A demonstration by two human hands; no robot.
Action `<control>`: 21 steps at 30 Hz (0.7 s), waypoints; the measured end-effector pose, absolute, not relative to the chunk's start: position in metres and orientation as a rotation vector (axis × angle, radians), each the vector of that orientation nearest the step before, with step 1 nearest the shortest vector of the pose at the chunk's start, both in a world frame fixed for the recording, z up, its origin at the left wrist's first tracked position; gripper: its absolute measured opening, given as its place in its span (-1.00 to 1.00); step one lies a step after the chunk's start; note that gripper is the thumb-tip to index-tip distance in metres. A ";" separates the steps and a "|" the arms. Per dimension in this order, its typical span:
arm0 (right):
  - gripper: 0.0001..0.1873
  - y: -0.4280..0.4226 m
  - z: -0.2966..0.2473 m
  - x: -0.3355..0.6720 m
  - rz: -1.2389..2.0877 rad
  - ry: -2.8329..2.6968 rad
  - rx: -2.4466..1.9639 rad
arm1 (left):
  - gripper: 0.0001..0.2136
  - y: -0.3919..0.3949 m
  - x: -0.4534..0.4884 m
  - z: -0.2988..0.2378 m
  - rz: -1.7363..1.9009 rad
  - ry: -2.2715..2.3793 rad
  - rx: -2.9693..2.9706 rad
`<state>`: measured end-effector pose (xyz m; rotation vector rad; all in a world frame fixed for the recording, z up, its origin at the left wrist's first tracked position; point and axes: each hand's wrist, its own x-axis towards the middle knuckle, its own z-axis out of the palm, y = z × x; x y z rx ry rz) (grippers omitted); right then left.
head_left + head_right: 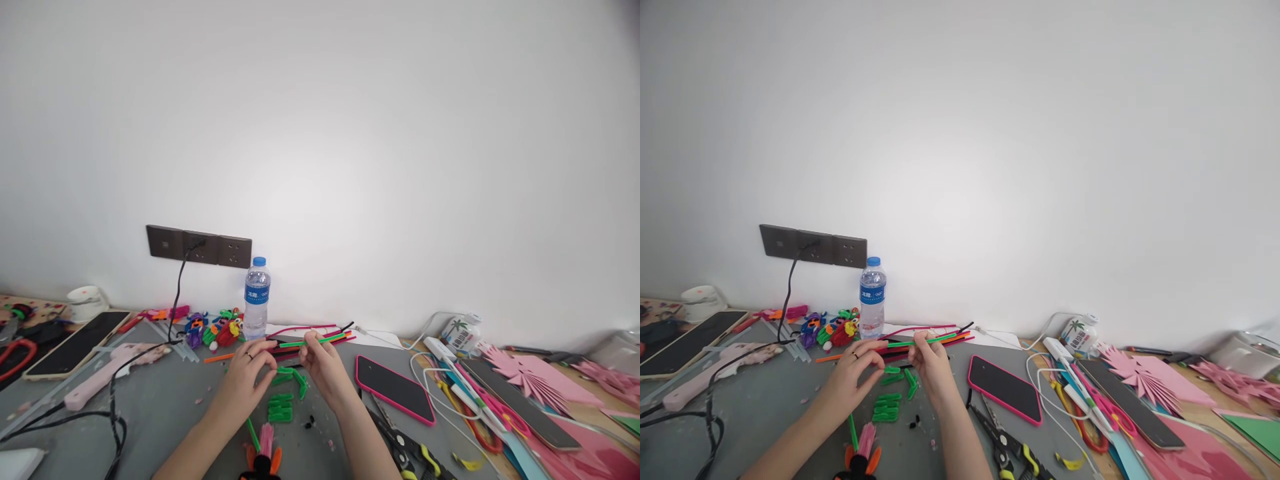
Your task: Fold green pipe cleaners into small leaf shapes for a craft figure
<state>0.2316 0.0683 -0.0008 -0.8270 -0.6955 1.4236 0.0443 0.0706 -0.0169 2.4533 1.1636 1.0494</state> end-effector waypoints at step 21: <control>-0.70 0.060 0.012 0.224 1.381 -0.930 -0.882 | -0.77 0.068 0.048 0.002 1.201 1.121 1.813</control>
